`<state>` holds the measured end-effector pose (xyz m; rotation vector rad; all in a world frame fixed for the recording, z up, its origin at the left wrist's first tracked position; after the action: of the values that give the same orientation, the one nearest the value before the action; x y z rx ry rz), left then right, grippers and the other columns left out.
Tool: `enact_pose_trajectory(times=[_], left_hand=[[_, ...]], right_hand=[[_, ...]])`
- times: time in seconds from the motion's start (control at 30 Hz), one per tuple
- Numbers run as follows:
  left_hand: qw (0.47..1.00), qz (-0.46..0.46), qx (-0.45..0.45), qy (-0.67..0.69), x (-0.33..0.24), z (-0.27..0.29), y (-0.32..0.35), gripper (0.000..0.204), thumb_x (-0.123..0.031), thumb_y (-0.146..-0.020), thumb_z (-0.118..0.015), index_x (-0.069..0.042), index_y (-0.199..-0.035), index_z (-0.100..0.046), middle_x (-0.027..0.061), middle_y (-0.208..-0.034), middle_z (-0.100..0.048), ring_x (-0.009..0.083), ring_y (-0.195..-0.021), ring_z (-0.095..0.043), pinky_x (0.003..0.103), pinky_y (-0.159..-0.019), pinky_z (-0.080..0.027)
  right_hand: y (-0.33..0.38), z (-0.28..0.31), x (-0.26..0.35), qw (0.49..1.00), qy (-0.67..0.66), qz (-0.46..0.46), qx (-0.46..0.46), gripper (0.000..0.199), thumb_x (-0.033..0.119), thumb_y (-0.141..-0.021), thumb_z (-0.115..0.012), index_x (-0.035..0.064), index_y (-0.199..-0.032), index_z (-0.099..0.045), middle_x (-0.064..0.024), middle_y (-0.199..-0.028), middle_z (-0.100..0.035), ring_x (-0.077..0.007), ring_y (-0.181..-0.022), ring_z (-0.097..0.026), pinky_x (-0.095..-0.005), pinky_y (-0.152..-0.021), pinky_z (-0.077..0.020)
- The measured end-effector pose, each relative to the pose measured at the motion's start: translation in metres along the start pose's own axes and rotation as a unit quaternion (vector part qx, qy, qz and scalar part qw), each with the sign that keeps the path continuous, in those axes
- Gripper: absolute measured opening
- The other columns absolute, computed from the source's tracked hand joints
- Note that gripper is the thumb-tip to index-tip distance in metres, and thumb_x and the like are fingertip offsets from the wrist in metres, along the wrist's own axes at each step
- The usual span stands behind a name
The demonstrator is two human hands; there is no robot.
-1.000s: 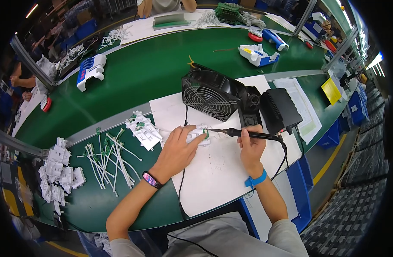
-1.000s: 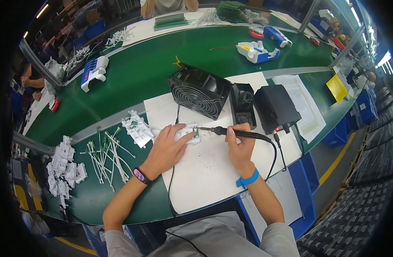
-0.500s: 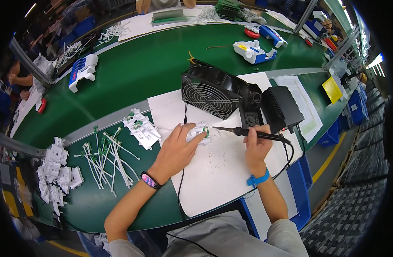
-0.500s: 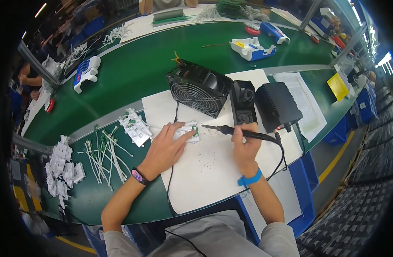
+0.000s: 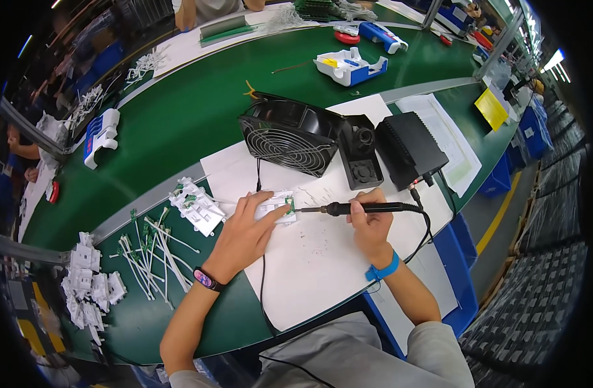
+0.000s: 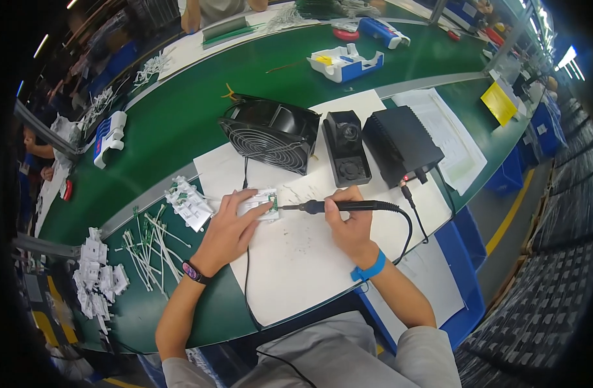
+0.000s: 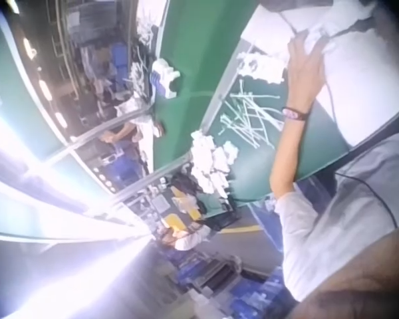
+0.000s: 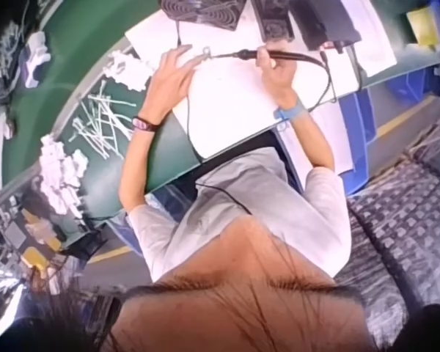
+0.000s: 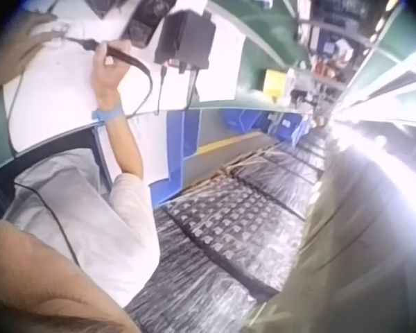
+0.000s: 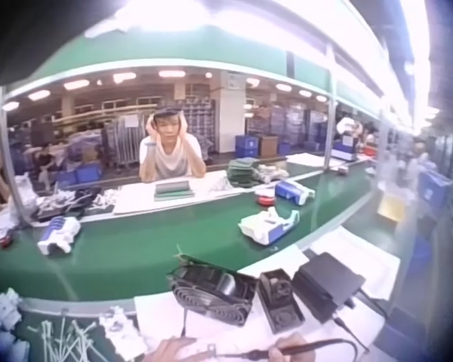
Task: Soldering components onto small circuit boards and assembling them into plastic housings on a production line.
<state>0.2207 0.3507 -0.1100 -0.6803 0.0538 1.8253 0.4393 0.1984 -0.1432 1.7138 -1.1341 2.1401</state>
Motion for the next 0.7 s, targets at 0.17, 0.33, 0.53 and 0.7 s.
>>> enact_pose_trajectory(times=[0.17,0.33,0.53,0.7], left_hand=[[1.0,0.01,0.003,0.011,-0.0026,0.001,-0.0004,0.048,-0.002,-0.09,-0.065,-0.016,-0.135,-0.067,0.0171,-0.141,-0.054,0.0409,-0.123,-0.052,0.047,-0.106,-0.048],[1.0,0.019,0.001,0.006,-0.0016,0.0005,0.0001,0.047,-0.004,-0.089,-0.066,-0.017,-0.135,-0.067,0.0161,-0.142,-0.054,0.0409,-0.123,-0.052,0.047,-0.105,-0.049],[1.0,0.016,0.001,0.004,-0.0006,0.0008,-0.0004,0.047,-0.004,-0.089,-0.066,-0.017,-0.134,-0.068,0.0157,-0.141,-0.055,0.0405,-0.123,-0.053,0.047,-0.104,-0.049],[1.0,0.008,-0.006,-0.023,-0.0001,0.0008,-0.0007,0.044,-0.006,-0.089,-0.068,-0.017,-0.132,-0.069,0.0148,-0.139,-0.056,0.0376,-0.119,-0.055,0.044,-0.101,-0.051]], right_hand=[[0.0014,-0.0037,-0.0019,1.0,-0.007,-0.007,0.004,0.012,0.004,-0.099,-0.065,0.0027,-0.095,-0.054,-0.0045,-0.079,-0.059,-0.0083,-0.067,-0.053,-0.0244,-0.062,-0.0442],[-0.0005,-0.0038,0.0024,0.999,-0.038,-0.02,0.006,0.013,0.005,-0.097,-0.069,0.0026,-0.094,-0.056,-0.003,-0.077,-0.059,-0.0067,-0.068,-0.05,-0.0243,-0.062,-0.0408],[-0.0016,-0.0052,0.005,1.0,-0.023,0.004,0.002,0.014,0.005,-0.098,-0.067,0.0026,-0.092,-0.054,-0.0022,-0.073,-0.058,-0.0055,-0.062,-0.047,-0.0233,-0.057,-0.0379],[-0.0027,0.0005,0.0043,0.998,-0.033,0.014,-0.051,0.013,0.005,-0.096,-0.069,0.0024,-0.093,-0.056,-0.0017,-0.073,-0.059,-0.0051,-0.061,-0.049,-0.0225,-0.055,-0.0391]])
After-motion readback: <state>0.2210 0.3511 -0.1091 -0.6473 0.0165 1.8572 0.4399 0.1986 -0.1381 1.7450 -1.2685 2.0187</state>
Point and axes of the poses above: each hand's wrist, its own y-axis away from the middle knuckle, its own z-axis out of the back of the hand, x = y × z, the point moved 2 cm from there along -y, towards the middle knuckle
